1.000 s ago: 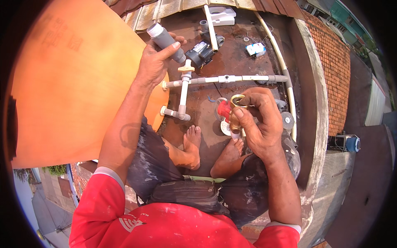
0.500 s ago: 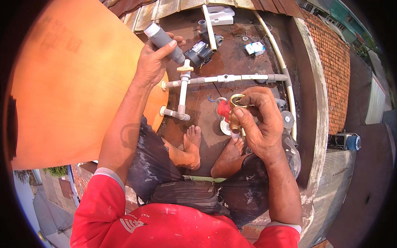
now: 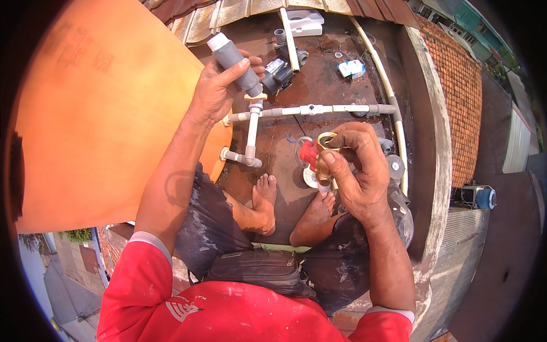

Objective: The person assembles a plumbing fitting by hand, attaching a brass valve to a gray pipe connector and tightening the components. The person handles the valve, pipe connector, and a small container of sealant or lubricant while working on a rooftop near a large orange water tank.

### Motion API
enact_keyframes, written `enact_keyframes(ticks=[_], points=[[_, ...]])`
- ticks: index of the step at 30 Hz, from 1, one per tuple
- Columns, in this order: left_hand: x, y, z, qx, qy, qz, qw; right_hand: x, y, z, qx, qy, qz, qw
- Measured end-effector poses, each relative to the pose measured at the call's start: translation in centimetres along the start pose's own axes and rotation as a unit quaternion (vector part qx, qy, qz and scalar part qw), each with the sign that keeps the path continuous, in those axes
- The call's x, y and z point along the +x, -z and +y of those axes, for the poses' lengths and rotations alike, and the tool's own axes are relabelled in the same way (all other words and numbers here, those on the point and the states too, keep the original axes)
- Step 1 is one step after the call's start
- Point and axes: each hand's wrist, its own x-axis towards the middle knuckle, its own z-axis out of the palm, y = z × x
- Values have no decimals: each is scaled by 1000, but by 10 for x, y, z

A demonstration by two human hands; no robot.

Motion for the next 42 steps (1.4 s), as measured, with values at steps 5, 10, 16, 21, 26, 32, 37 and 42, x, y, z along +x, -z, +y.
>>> enact_keyframes(ticks=[5, 10, 16, 21, 26, 32, 37, 42], points=[[-1, -3, 1, -5, 5, -7, 1000, 0, 1, 1, -14, 7, -8, 1000], [-1, -3, 0, 4, 7, -14, 1000, 0, 2, 3, -27, 22, -9, 999], [-2, -3, 0, 6, 5, -9, 1000, -1, 1, 1, -13, 10, -7, 1000], [-2, -3, 2, 10, 6, -8, 1000, 1, 1, 0, -21, 17, -11, 1000], [-1, 0, 5, 8, 4, -4, 1000, 1, 2, -1, -28, 16, -12, 999], [-2, 0, 5, 11, -1, 1, 1000, 0, 0, 0, -6, 4, -12, 1000], [-1, 0, 5, 17, -1, -5, 1000, 0, 1, 1, -15, 12, -21, 1000], [0, 3, 3, 20, 4, -4, 1000, 0, 0, -4, 10, -9, -25, 1000]])
